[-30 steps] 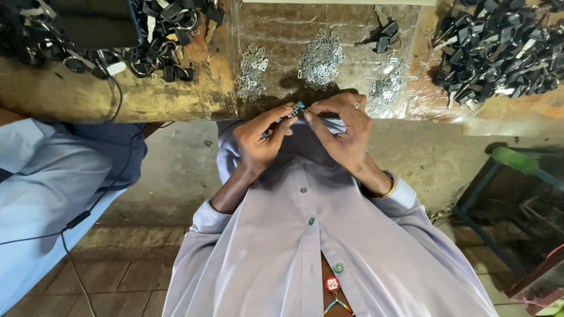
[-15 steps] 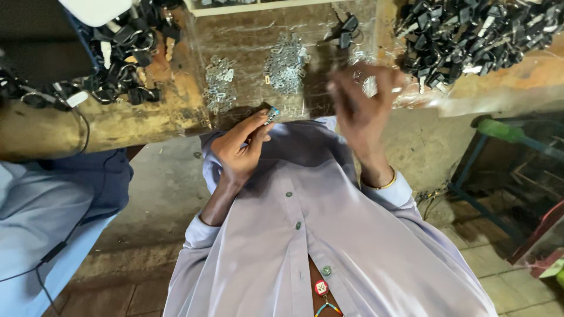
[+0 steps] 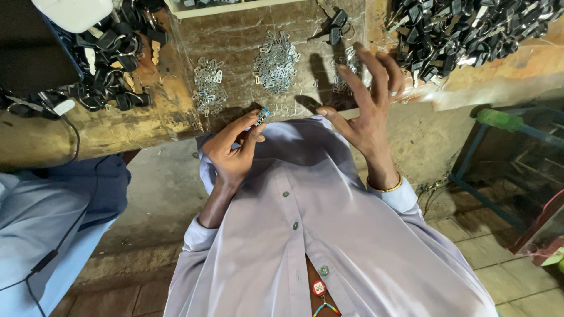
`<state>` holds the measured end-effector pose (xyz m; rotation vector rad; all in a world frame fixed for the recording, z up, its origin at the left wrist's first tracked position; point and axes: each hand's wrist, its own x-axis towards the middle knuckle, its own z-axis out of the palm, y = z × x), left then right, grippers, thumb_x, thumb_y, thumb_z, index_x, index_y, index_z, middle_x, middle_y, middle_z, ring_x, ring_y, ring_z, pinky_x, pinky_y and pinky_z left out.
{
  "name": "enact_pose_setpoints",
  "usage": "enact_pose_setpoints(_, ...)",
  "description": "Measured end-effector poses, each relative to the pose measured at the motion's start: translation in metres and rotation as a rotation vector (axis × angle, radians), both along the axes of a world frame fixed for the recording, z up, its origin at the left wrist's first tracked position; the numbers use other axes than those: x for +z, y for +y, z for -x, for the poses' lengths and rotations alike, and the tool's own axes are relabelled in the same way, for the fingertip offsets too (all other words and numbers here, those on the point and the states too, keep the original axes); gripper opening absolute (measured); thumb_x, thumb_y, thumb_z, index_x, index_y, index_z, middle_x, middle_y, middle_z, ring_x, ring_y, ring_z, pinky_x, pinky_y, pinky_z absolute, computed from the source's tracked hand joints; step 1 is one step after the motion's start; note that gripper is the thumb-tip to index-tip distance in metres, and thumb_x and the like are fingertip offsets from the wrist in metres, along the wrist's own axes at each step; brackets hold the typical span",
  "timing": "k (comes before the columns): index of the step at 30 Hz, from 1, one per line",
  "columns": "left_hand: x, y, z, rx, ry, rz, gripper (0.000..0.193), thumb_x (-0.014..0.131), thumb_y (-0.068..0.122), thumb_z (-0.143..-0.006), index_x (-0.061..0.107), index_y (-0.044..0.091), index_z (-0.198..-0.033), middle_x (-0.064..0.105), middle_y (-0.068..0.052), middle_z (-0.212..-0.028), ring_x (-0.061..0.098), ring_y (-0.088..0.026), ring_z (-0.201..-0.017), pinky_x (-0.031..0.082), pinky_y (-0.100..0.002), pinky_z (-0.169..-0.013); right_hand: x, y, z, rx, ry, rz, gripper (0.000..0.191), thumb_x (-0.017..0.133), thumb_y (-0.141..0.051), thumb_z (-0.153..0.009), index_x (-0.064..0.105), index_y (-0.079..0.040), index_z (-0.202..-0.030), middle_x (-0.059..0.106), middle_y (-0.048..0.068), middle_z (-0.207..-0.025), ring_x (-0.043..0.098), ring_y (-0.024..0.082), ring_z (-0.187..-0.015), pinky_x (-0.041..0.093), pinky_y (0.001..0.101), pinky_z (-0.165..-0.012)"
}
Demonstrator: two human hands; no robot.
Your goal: The person sits at a workbench assembling keychains. They pick small metal charms and links from a compartment box, thread them onto a key ring held in the other hand, and place finished keychains onto the table among piles of completed key fobs, repeating the process one keychain at a time.
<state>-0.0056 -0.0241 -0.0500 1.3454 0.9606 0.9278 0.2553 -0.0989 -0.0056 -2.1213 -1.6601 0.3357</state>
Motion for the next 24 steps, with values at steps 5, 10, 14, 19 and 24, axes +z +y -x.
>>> enact_pose_setpoints(5, 0.000, 0.000, -0.001, 0.007, 0.001, 0.011, 0.026, 0.077, -0.011, -0.094, 0.070, -0.006, -0.119, 0.074, -0.019, -0.118, 0.077, -0.019, -0.096, 0.067, -0.028, -0.069, 0.006, 0.001, -0.001, 0.026, -0.091, 0.058, 0.078, 0.078, -0.070, -0.093, 0.068, -0.013, -0.144, 0.037, 0.017, -0.163, 0.026, 0.040, -0.151, 0.024, 0.0598, -0.125)
enact_pose_setpoints(10, 0.001, 0.001, -0.001, 0.008, -0.002, 0.008, 0.027, 0.077, -0.010, -0.094, 0.070, -0.005, -0.119, 0.074, -0.019, -0.119, 0.077, -0.019, -0.095, 0.066, -0.027, -0.069, 0.011, 0.002, -0.003, 0.127, -0.192, 0.069, 0.063, 0.078, -0.070, -0.082, 0.077, -0.023, -0.123, 0.042, 0.010, -0.159, 0.025, 0.038, -0.151, 0.014, 0.0600, -0.123)
enact_pose_setpoints(14, 0.001, 0.002, -0.001, -0.004, -0.006, -0.006, 0.027, 0.077, -0.011, -0.094, 0.070, -0.005, -0.119, 0.074, -0.019, -0.119, 0.077, -0.021, -0.097, 0.067, -0.027, -0.069, 0.006, -0.002, -0.005, 0.072, 0.019, 0.045, 0.070, 0.080, -0.071, -0.085, 0.078, -0.012, -0.123, 0.041, 0.015, -0.157, 0.024, 0.041, -0.149, 0.019, 0.0556, -0.128)
enact_pose_setpoints(19, 0.001, 0.001, -0.001, 0.011, -0.013, 0.009, 0.026, 0.077, -0.011, -0.094, 0.070, -0.006, -0.119, 0.074, -0.020, -0.118, 0.077, -0.021, -0.095, 0.067, -0.027, -0.068, -0.001, -0.008, -0.001, 0.266, -0.171, -0.176, 0.025, 0.094, -0.030, -0.087, 0.081, -0.032, -0.108, 0.062, -0.001, -0.140, 0.037, 0.030, -0.143, 0.017, 0.0503, -0.122)
enact_pose_setpoints(24, 0.000, 0.001, -0.001, 0.015, -0.019, 0.030, 0.026, 0.077, -0.012, -0.093, 0.070, -0.007, -0.117, 0.074, -0.020, -0.117, 0.077, -0.020, -0.090, 0.066, -0.027, -0.067, 0.006, -0.016, 0.012, 0.365, 0.078, -0.091, 0.029, 0.091, -0.007, -0.084, 0.082, -0.015, -0.110, 0.072, -0.002, -0.112, 0.061, 0.019, -0.108, 0.033, 0.0442, -0.105)
